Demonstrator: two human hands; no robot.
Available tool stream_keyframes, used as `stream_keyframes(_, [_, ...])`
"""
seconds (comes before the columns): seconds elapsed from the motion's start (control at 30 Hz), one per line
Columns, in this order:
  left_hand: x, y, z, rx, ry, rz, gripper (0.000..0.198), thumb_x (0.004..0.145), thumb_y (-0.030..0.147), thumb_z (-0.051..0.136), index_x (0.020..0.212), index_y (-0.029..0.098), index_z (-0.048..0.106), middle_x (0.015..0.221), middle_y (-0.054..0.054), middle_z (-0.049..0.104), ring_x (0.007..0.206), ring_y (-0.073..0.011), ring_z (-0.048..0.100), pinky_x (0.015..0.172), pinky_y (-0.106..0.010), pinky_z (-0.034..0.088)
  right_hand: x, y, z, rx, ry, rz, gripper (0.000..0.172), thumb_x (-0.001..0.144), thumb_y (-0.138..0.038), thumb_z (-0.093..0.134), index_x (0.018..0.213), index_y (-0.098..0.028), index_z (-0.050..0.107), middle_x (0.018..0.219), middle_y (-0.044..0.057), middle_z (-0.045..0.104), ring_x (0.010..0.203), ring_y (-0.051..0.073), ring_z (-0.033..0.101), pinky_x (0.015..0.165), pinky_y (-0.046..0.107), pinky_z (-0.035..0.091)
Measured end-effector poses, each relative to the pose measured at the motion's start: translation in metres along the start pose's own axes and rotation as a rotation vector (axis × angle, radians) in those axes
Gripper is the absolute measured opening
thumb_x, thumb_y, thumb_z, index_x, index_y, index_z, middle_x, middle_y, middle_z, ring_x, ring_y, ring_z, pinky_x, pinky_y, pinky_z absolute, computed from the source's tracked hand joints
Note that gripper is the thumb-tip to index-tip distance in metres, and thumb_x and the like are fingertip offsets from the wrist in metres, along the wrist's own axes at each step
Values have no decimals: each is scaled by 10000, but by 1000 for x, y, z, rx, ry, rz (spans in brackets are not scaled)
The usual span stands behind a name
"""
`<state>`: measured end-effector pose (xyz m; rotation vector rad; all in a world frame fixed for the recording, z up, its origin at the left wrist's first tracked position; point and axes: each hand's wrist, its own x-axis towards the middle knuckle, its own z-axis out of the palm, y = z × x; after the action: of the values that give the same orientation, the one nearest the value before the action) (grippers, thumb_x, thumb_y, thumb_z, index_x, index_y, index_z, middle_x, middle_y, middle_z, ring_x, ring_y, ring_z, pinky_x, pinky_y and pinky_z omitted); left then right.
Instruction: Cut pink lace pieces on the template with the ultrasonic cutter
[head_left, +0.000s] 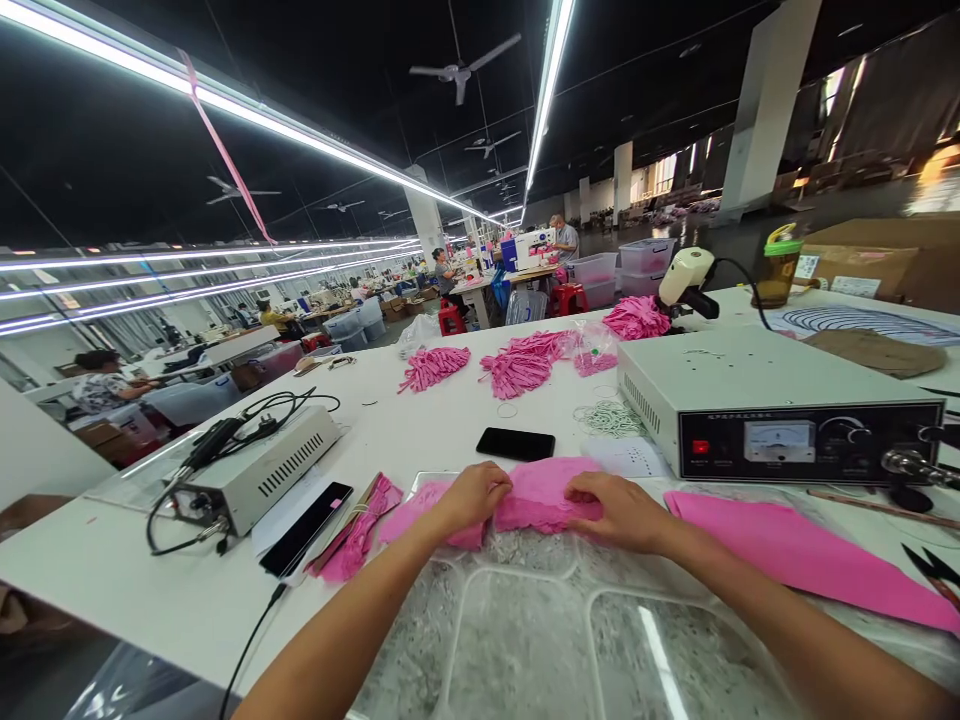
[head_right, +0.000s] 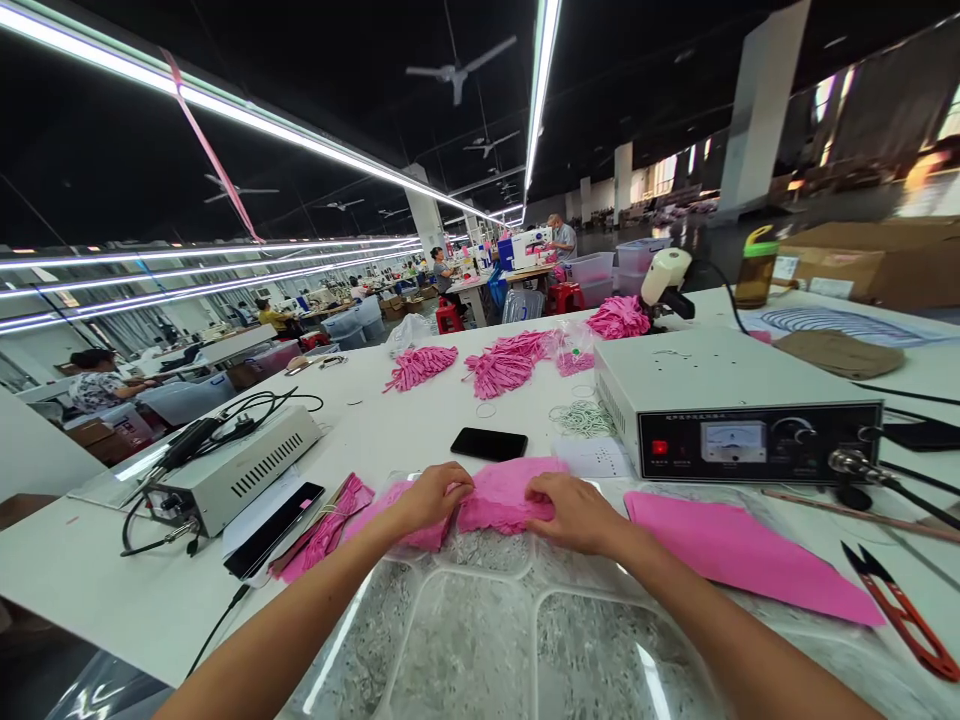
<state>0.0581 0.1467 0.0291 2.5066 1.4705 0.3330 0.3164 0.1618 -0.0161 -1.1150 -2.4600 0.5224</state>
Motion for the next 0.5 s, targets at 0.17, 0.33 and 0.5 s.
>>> stream_keyframes(0.17, [3, 5, -11, 28, 97, 17, 277, 962, 331, 564, 1180, 161, 582, 1179, -86, 600, 994, -198, 621, 858, -400, 538, -1, -1, -2, -90, 139, 63, 197, 948, -326, 584, 1038, -155, 622, 1030, 51, 637, 891, 175, 626, 801, 378, 540])
stream_keyframes(0.33, [-28, 12, -24, 31, 87, 122, 164, 962, 272, 556, 1048, 150, 622, 1102, -67, 626, 983, -184, 616, 873, -386, 523, -19, -9, -7, -115, 235, 11, 182, 899, -84, 490, 971, -163, 636, 1005, 82, 647, 958, 220, 605, 826, 387, 505])
stream_keyframes(0.5, [-96, 15, -20, 26, -98, 264, 142, 757, 38, 582, 731, 171, 624, 928, -17, 663, 887, -150, 623, 864, -266, 485, -65, -49, 14, -75, 83, -203, 296, 861, -66, 397, 854, -196, 664, 917, 81, 660, 825, 211, 618, 707, 332, 498])
